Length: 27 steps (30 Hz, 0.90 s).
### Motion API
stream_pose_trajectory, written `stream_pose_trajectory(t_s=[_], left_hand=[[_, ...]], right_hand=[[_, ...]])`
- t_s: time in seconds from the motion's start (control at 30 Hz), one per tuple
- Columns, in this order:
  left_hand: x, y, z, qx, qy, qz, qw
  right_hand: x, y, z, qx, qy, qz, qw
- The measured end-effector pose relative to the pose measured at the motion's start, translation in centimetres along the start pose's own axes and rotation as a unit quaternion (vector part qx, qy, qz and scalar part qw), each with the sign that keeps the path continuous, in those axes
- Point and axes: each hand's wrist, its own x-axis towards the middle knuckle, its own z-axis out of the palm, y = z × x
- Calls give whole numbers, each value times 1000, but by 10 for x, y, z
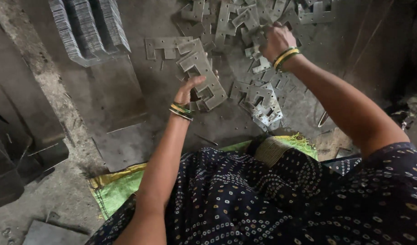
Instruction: The person gathers metal plates by hand, stacking them together before placing the stack onto a larger metal piece and setting it aside.
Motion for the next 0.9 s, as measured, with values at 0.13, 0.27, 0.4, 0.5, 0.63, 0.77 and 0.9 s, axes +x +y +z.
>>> stream_pose_trajectory(t_s=[0.13, 0.27, 0.4, 0.5, 0.63, 0.77, 0.9], left_hand=[[4, -8, -14, -50, 21, -27, 998], [8, -11, -19, -108, 5, -45, 993], [-1, -8, -18, -73, 17, -6, 997], [1, -12, -29, -47, 23, 8, 999], [19, -30, -61, -20, 39, 8, 999], [42, -46, -83, 1, 53, -11, 999], [37, -40, -74, -45, 21, -24, 998]], right_hand=[[10, -22, -15, 21, -11, 63, 998], [28, -22, 13, 29, 83, 66, 994], [41, 2, 57, 129, 56, 101, 985], [60, 35, 64, 144, 70, 75, 984], [54, 33, 20, 235, 138, 61, 960], [33, -16, -41, 323, -21, -66, 944], [-2, -22, -54, 134, -18, -80, 988]])
